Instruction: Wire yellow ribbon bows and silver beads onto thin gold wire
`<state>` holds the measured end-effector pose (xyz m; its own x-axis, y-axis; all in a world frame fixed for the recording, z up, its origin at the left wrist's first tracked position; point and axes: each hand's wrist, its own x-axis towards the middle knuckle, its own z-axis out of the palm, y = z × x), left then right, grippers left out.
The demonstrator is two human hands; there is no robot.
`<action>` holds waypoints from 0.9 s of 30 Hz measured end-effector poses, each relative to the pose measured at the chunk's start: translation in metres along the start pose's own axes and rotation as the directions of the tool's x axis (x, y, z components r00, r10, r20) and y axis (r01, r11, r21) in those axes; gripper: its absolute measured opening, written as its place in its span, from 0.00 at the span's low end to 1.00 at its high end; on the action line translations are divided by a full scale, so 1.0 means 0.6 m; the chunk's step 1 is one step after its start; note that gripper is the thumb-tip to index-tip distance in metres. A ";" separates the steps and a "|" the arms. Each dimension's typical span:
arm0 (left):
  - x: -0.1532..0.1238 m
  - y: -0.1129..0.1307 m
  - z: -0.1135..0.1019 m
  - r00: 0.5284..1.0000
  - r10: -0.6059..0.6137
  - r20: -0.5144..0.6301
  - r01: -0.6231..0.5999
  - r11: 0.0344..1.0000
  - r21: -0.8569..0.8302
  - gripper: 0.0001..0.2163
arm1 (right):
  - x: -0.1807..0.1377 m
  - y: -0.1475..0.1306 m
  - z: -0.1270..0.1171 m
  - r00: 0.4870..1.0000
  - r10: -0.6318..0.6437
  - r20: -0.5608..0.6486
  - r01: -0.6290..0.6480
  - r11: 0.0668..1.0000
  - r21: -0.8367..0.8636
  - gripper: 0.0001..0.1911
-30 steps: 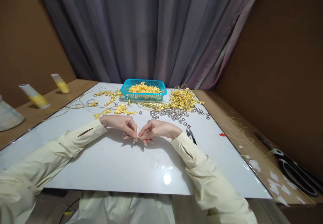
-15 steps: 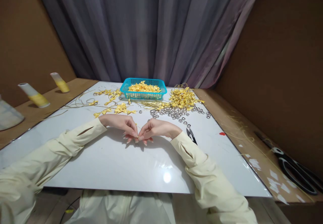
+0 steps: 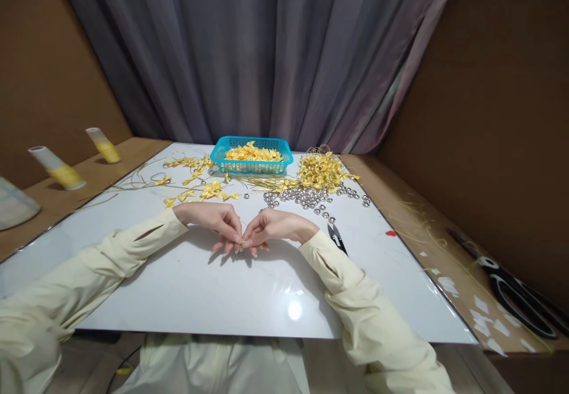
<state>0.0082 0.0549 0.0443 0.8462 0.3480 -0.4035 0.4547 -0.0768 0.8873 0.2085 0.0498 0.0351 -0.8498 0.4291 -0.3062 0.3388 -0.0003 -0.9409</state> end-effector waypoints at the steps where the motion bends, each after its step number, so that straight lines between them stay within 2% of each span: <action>1: 0.000 0.000 0.000 1.000 -0.014 0.000 0.014 1.000 -0.008 0.09 | 0.000 0.000 0.000 1.000 0.000 0.000 0.000 1.000 0.004 0.12; 6: -0.001 0.006 0.004 0.999 -0.040 -0.030 0.040 0.999 -0.023 0.11 | 0.000 0.000 -0.001 1.000 -0.005 0.008 0.005 1.000 0.022 0.12; 10: 0.001 0.007 0.004 0.998 -0.008 -0.062 0.009 1.000 0.010 0.11 | 0.001 -0.001 0.000 1.000 -0.006 0.011 0.006 0.999 0.041 0.12; 16: 0.001 0.003 0.002 0.998 0.051 -0.029 -0.049 0.997 0.054 0.12 | 0.002 -0.006 0.003 1.000 -0.001 0.014 0.000 0.999 0.042 0.12; 27: -0.002 0.011 0.006 0.996 0.000 -0.089 -0.001 1.000 -0.011 0.09 | 0.000 -0.001 -0.003 0.999 -0.011 -0.032 0.012 0.999 0.041 0.13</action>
<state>0.0112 0.0505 0.0497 0.8179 0.4302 -0.3821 0.4511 -0.0672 0.8899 0.2091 0.0514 0.0360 -0.8400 0.4580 -0.2908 0.3112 -0.0323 -0.9498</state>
